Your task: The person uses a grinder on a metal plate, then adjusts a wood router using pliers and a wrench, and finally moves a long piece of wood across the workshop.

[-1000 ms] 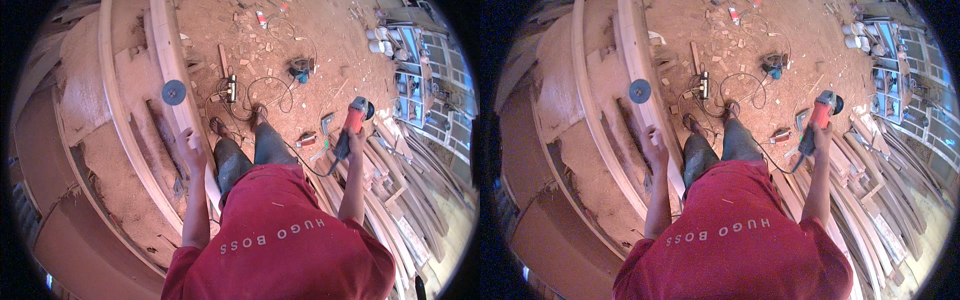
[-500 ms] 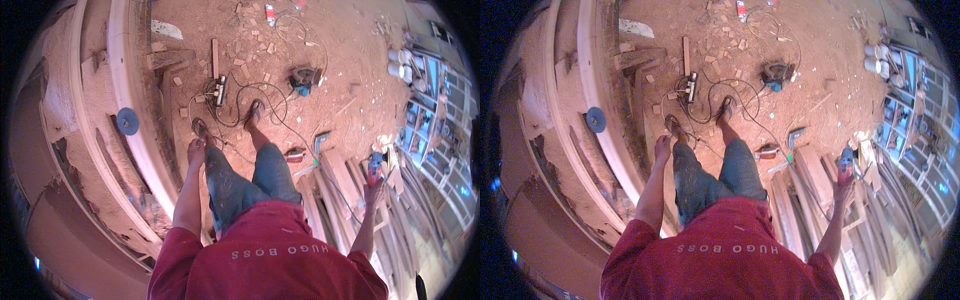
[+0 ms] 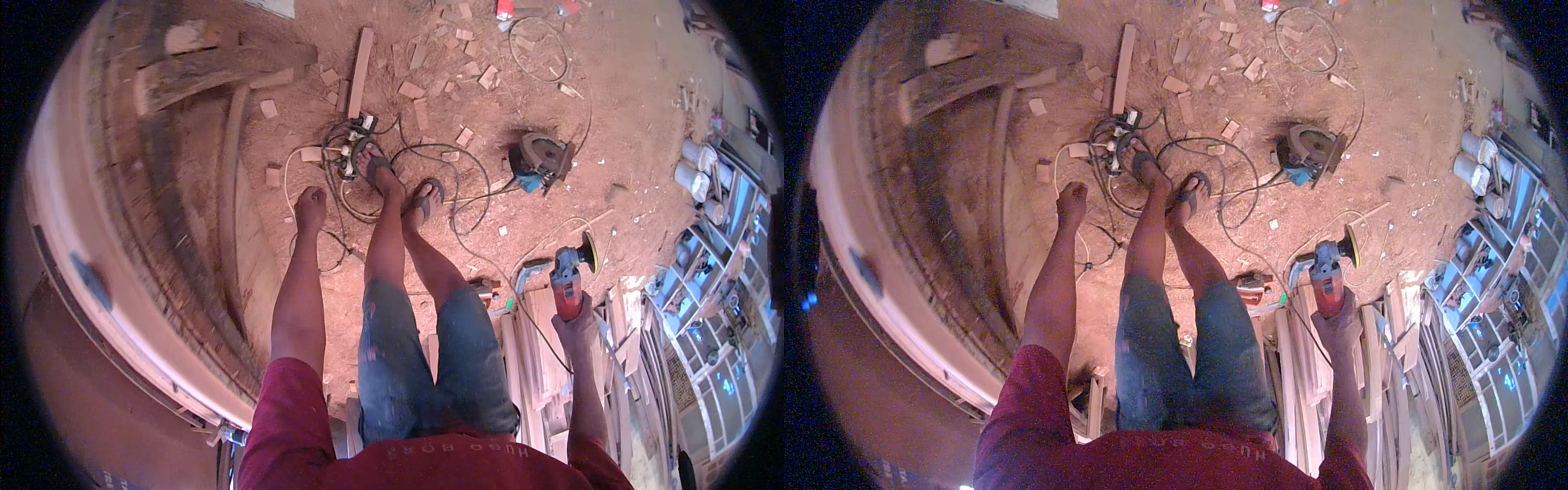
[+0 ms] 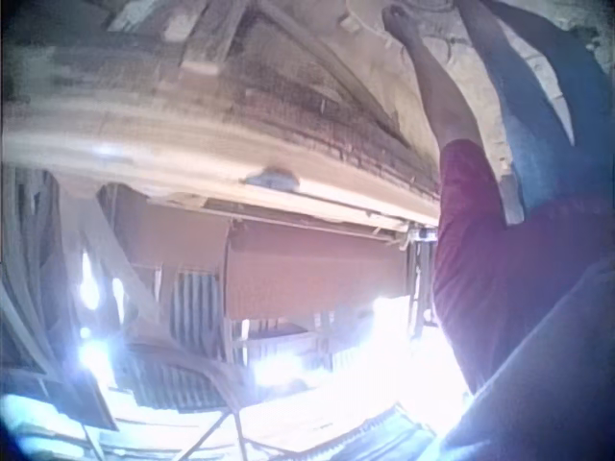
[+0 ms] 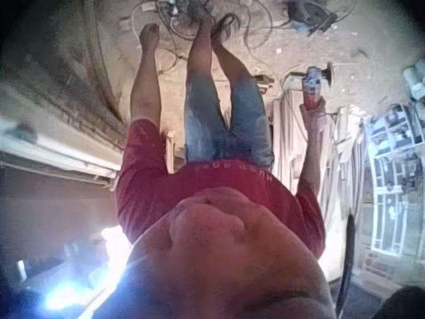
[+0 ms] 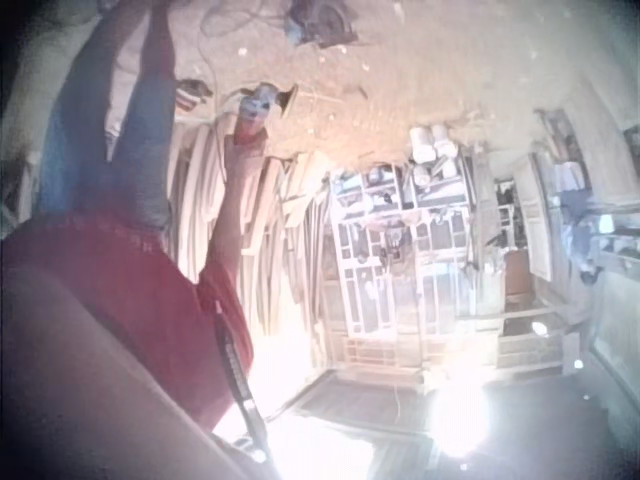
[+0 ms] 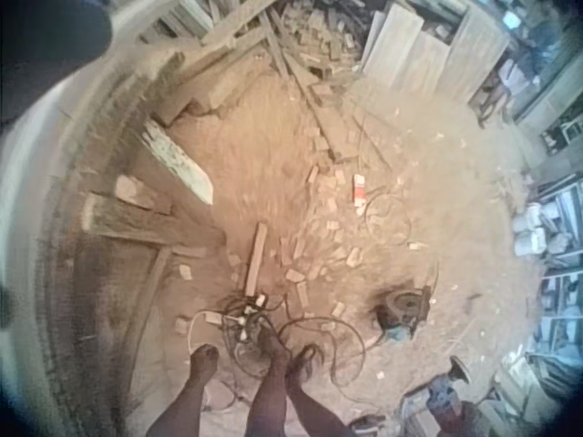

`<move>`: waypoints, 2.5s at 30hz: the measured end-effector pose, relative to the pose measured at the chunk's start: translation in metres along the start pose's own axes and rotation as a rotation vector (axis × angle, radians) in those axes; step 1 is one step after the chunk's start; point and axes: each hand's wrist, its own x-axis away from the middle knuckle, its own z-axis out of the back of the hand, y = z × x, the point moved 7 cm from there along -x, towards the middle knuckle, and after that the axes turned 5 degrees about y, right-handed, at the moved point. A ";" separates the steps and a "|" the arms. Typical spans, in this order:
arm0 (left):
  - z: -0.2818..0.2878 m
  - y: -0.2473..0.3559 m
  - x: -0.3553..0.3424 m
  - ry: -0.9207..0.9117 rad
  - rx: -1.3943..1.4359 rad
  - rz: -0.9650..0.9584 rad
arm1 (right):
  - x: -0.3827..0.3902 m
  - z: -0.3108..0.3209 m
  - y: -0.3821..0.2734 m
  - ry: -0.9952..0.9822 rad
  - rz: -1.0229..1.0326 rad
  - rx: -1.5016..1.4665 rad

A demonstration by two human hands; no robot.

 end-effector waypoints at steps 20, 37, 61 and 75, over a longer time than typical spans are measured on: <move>-0.200 -0.134 -0.108 0.156 0.165 0.114 | -0.081 -0.131 -0.054 -0.125 0.023 -0.100; -0.006 0.015 0.107 -0.141 0.387 0.182 | -0.036 -0.031 -0.036 -0.076 -0.087 -0.278; 0.319 0.457 0.381 -0.007 0.282 -0.955 | 0.115 0.312 -0.108 -0.070 0.271 -1.579; 0.513 0.118 0.088 0.450 0.744 -0.041 | 0.147 0.411 0.020 0.536 -0.037 -1.668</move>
